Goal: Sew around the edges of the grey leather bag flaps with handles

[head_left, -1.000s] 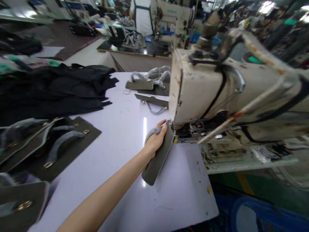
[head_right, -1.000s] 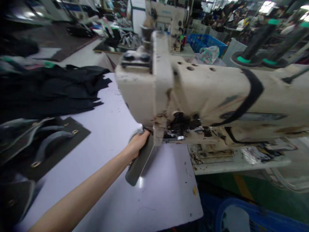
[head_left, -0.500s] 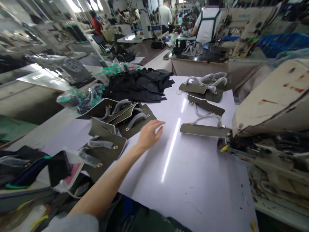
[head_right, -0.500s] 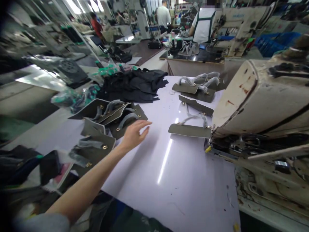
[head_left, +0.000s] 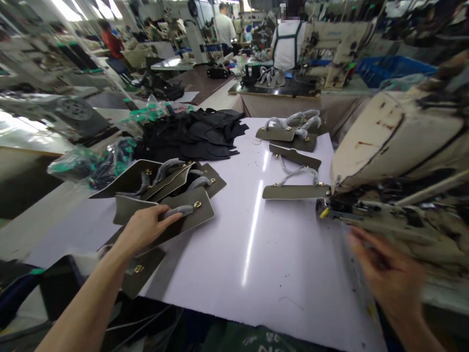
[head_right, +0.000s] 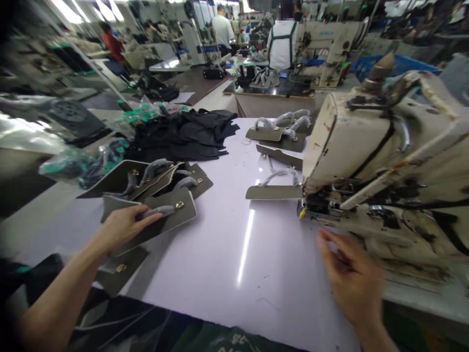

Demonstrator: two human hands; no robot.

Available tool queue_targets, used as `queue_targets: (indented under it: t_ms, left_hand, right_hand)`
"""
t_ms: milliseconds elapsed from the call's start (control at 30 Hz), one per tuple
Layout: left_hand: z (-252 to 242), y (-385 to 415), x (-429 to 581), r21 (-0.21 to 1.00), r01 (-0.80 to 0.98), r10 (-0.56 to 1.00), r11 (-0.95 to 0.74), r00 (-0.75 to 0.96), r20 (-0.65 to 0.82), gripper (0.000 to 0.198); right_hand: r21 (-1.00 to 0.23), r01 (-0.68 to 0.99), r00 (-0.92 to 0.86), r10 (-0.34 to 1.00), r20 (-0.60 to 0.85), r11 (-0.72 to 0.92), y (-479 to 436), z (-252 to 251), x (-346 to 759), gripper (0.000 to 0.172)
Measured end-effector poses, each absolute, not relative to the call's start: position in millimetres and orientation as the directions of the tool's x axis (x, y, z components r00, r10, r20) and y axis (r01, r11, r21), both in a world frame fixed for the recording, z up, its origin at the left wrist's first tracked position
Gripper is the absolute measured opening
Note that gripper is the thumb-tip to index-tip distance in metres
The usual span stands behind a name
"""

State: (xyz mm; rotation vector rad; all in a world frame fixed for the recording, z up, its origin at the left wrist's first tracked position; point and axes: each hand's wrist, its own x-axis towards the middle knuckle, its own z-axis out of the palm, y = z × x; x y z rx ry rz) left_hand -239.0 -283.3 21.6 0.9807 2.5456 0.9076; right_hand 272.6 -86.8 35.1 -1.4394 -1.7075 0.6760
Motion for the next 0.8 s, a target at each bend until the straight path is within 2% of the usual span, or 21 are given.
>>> queue_targets:
  t_ms: [33,100,167,233,300,367,433,500,533,567,600,633,700,733,800]
  left_hand:
    - [26,-266,-220,0.709,0.412,0.654,0.573,-0.750,-0.093,0.029]
    - [34,-230,-177,0.818,0.213,0.673,0.534,-0.693,-0.259,0.032]
    - [40,-199,-129,0.906,0.068,0.744,0.418,-0.597,-0.299,0.041]
    - [46,-176,-84,0.947,-0.045,0.803,0.319,-0.518,-0.295,0.044]
    - [50,-161,-49,0.948,-0.160,0.824,0.274,-0.470,-0.318,0.044]
    - [53,-153,-28,0.937,-0.237,0.842,0.255,-0.422,-0.336,0.046]
    - [51,-149,-21,0.974,-0.136,0.852,0.180,-0.473,-0.224,0.045]
    - [43,-146,-22,0.982,0.148,0.814,0.121,-0.581,-0.013,0.041]
    - [38,-144,-25,0.959,0.251,0.792,0.133,-0.609,0.050,0.037]
    - [32,-142,-27,0.948,0.270,0.780,0.168,-0.625,0.040,0.038]
    - [27,-139,-29,0.957,0.193,0.788,0.216,-0.613,-0.055,0.044]
    - [22,-137,-30,0.960,0.039,0.803,0.279,-0.558,-0.210,0.051]
    - [17,-130,-28,0.854,-0.308,0.796,0.419,-0.328,-0.508,0.056]
    - [17,-126,-26,0.783,-0.415,0.780,0.462,-0.229,-0.582,0.055]
    - [19,-118,-20,0.735,-0.503,0.767,0.454,-0.199,-0.610,0.052]
  right_hand:
    - [-0.826,0.511,-0.173,0.970,0.170,0.236,-92,26,254,0.021]
    - [-0.920,0.366,-0.368,0.930,-0.006,0.138,-106,13,214,0.035]
    - [-0.967,0.256,-0.429,0.897,-0.107,0.006,-120,8,179,0.051]
    - [-0.982,0.178,-0.468,0.874,-0.134,-0.055,-128,10,155,0.064]
    - [-0.990,0.117,-0.507,0.853,-0.127,-0.078,-130,14,145,0.059]
    - [-0.992,0.046,-0.503,0.855,-0.124,-0.117,-127,16,146,0.038]
    - [-0.976,-0.069,-0.471,0.870,-0.150,-0.205,-119,16,152,0.022]
    - [-0.926,-0.206,-0.452,0.870,-0.196,-0.315,-110,14,158,0.021]
    - [-0.894,-0.264,-0.452,0.865,-0.217,-0.362,-105,14,160,0.023]
    - [-0.864,-0.306,-0.454,0.859,-0.237,-0.400,-100,13,161,0.025]
    - [-0.840,-0.333,-0.458,0.852,-0.253,-0.429,-95,14,161,0.027]
    - [-0.825,-0.347,-0.462,0.847,-0.264,-0.446,-91,14,160,0.029]
    - [-0.820,-0.338,-0.476,0.836,-0.274,-0.461,-84,16,159,0.031]
    - [-0.826,-0.325,-0.483,0.832,-0.274,-0.460,-82,18,159,0.032]
    - [-0.845,-0.307,-0.479,0.838,-0.261,-0.438,-79,21,162,0.032]
